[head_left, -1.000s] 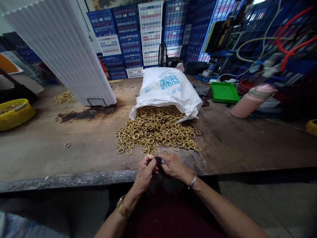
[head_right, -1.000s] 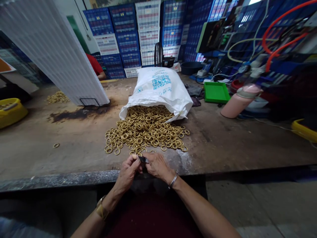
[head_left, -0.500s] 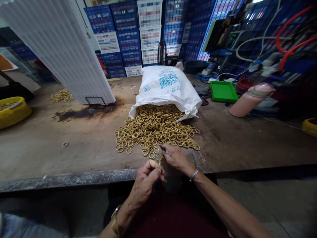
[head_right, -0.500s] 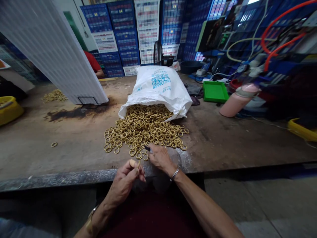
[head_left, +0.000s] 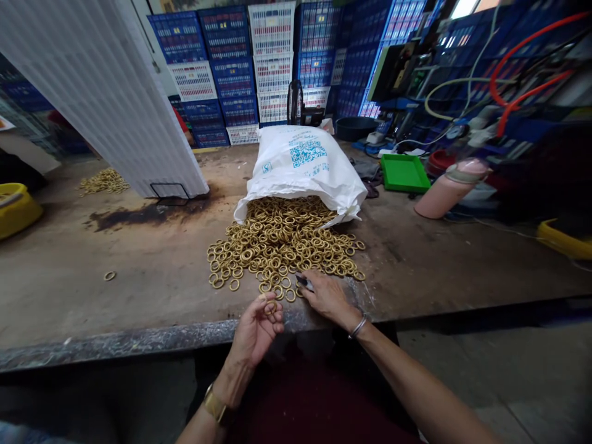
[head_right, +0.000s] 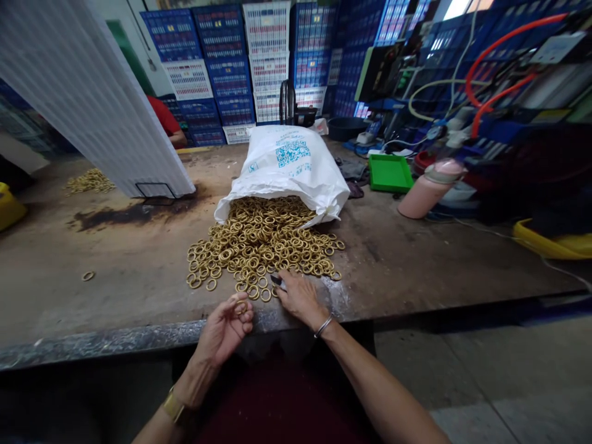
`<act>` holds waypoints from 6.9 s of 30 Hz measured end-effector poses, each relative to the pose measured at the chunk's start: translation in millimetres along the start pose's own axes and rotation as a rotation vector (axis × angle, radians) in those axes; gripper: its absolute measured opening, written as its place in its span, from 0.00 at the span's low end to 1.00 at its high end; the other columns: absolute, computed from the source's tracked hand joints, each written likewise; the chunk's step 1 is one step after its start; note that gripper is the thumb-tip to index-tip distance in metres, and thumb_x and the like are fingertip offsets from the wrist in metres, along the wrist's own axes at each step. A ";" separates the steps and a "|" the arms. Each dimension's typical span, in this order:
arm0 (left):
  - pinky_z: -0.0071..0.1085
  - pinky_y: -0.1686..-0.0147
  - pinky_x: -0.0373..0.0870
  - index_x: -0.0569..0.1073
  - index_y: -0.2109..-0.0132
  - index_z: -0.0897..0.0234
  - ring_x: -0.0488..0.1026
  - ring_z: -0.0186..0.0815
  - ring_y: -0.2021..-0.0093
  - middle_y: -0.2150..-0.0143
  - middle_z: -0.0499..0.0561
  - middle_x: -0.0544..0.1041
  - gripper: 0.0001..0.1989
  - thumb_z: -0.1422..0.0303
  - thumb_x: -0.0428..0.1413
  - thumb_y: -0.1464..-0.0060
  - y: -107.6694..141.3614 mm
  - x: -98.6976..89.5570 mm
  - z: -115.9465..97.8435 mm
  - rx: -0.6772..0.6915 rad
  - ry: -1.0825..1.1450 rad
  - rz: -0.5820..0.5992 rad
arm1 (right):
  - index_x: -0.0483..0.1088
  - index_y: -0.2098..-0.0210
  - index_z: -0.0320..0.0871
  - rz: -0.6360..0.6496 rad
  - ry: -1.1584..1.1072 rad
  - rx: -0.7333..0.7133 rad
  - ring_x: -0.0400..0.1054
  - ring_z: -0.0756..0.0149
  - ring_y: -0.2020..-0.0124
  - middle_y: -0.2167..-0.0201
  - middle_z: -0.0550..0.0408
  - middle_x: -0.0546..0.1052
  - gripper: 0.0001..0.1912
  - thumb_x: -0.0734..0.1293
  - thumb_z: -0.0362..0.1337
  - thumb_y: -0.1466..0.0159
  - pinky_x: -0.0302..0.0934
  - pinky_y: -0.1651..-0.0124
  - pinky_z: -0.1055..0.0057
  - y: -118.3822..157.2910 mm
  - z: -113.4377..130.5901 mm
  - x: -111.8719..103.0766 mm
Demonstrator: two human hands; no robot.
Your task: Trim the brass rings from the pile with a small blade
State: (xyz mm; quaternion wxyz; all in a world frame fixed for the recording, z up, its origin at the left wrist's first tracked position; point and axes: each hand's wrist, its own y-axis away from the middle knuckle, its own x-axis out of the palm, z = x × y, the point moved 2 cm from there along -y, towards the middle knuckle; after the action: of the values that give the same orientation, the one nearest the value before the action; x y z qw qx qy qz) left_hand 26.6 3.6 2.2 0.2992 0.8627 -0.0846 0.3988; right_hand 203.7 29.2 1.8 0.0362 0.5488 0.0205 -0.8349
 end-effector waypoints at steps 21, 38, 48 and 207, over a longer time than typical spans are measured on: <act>0.18 0.87 0.50 0.67 0.63 0.65 0.58 0.22 0.85 0.78 0.43 0.65 0.17 0.56 0.54 0.54 -22.1 17.4 1.6 0.219 -0.656 -0.030 | 0.67 0.73 0.40 0.032 -0.733 -0.120 0.58 0.74 0.77 0.79 0.60 0.67 0.09 0.60 0.38 0.43 0.52 0.73 0.78 0.8 18.3 -6.7; 0.19 0.87 0.54 0.63 0.70 0.64 0.59 0.23 0.85 0.79 0.43 0.67 0.16 0.54 0.52 0.53 -16.1 15.8 5.3 0.200 -0.713 0.005 | 0.62 0.78 0.40 0.127 -0.966 0.103 0.50 0.78 0.83 0.86 0.64 0.60 0.11 0.61 0.41 0.47 0.46 0.80 0.79 -6.5 30.0 1.4; 0.20 0.84 0.57 0.63 0.68 0.64 0.61 0.24 0.82 0.75 0.45 0.68 0.13 0.58 0.54 0.51 -10.9 13.2 8.0 0.261 -0.593 0.094 | 0.64 0.75 0.41 0.141 -0.984 0.096 0.49 0.78 0.85 0.87 0.66 0.59 0.08 0.61 0.39 0.45 0.46 0.81 0.79 -3.0 31.7 -0.8; 0.26 0.66 0.63 0.72 0.69 0.65 0.67 0.31 0.70 0.73 0.48 0.72 0.09 0.63 0.52 0.50 -6.4 19.4 -6.6 0.630 -0.951 -0.027 | 0.60 0.75 0.42 0.215 -1.001 0.127 0.50 0.77 0.84 0.84 0.63 0.61 0.14 0.58 0.46 0.42 0.45 0.81 0.78 1.8 40.2 9.4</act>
State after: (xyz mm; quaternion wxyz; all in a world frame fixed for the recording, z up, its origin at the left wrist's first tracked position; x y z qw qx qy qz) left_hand 37.8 14.5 16.9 -0.0384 0.9959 -0.0761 -0.0310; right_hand 163.3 24.1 9.1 0.0936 0.0823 -0.1066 -0.9865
